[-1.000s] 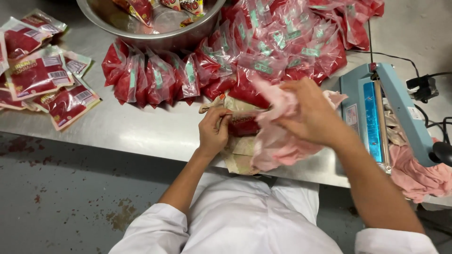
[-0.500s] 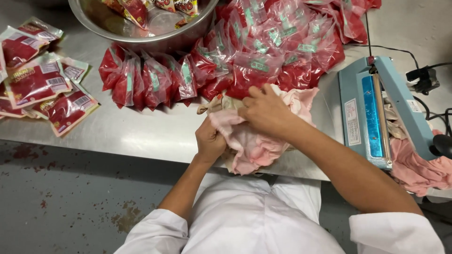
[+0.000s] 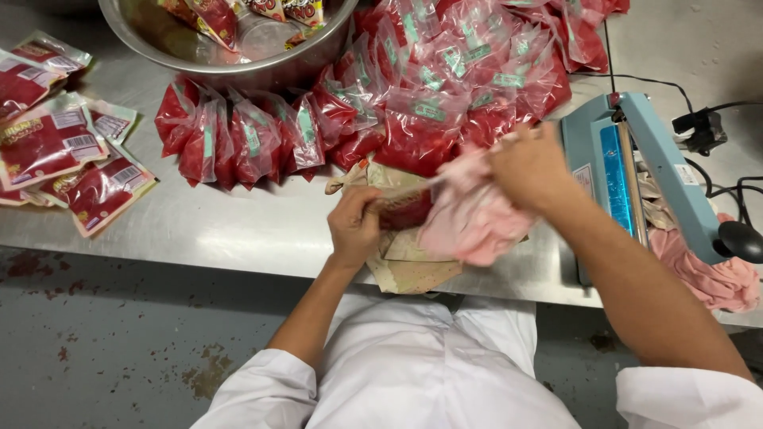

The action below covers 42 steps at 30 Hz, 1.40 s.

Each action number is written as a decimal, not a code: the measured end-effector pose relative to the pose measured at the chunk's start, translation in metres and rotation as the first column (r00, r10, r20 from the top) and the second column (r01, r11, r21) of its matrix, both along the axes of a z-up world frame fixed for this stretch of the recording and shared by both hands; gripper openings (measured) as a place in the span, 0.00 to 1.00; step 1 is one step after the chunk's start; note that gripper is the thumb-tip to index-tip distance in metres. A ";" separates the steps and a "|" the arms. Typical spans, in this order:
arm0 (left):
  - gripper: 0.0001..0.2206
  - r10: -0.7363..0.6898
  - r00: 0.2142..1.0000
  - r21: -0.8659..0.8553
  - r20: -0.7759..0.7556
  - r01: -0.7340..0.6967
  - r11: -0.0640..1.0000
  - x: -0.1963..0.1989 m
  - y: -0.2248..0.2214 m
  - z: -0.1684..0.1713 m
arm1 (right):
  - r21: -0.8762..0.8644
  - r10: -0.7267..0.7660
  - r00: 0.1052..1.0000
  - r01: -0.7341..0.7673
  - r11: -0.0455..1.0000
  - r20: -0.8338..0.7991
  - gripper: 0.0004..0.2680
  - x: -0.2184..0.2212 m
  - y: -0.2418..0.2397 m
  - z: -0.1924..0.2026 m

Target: Using a manual heat sealer to close plastic food packets on a production table.

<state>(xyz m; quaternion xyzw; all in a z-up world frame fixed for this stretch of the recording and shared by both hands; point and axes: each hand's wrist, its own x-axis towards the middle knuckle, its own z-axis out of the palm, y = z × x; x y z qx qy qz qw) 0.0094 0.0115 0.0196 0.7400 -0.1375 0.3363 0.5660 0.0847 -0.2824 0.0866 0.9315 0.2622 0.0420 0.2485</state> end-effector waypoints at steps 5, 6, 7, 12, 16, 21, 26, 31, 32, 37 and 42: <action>0.04 0.022 0.999 -0.049 -0.028 -0.024 0.999 0.009 0.009 -0.003 | 0.160 -0.231 0.893 0.182 0.970 0.386 0.11 -0.009 -0.054 -0.009; 0.04 0.016 0.999 -0.055 -0.041 -0.018 0.998 0.009 0.009 -0.005 | 0.413 -0.250 0.917 0.108 0.904 0.309 0.22 -0.029 -0.031 0.016; 0.04 0.009 0.998 -0.060 -0.055 -0.012 0.998 0.009 0.009 -0.007 | 0.639 -0.247 0.942 0.046 0.768 0.229 0.32 -0.049 -0.008 0.040; 0.03 -0.033 0.997 -0.045 -0.066 0.030 0.999 0.009 0.010 -0.001 | 0.507 -0.349 0.932 0.348 0.788 -0.097 0.38 -0.049 0.004 -0.028; 0.03 -0.036 0.997 -0.056 -0.075 0.032 0.998 0.009 0.010 -0.003 | 0.305 -0.474 0.821 0.562 0.769 -0.318 0.41 -0.031 -0.013 -0.052; 0.02 -0.066 0.993 -0.054 -0.098 0.061 0.997 0.010 0.015 -0.005 | 0.279 -0.473 0.770 0.611 0.741 -0.429 0.39 -0.013 -0.016 -0.026; 0.03 -0.079 0.992 -0.068 -0.102 0.072 0.995 0.006 0.017 -0.003 | 0.564 -0.047 0.998 0.011 0.826 0.050 0.26 -0.019 0.050 0.000; 0.02 -0.091 0.985 -0.128 -0.143 0.073 0.989 0.006 0.017 -0.005 | 0.636 0.216 0.975 -0.134 0.760 -0.052 0.04 -0.007 0.082 -0.009; 0.02 -0.090 0.986 -0.129 -0.139 0.072 0.989 0.009 0.018 -0.005 | 0.634 0.217 0.975 -0.138 0.761 -0.048 0.04 -0.018 0.083 0.004; 0.38 -0.444 0.885 -0.517 -0.139 0.317 0.795 0.024 -0.002 -0.006 | 0.827 0.179 0.984 -0.081 0.557 -0.023 0.03 -0.075 0.068 0.061; 0.22 -0.906 0.403 -0.973 0.128 0.230 -0.034 -0.048 -0.098 0.037 | 0.958 -0.045 0.968 0.250 0.141 -0.246 0.03 -0.147 0.019 0.097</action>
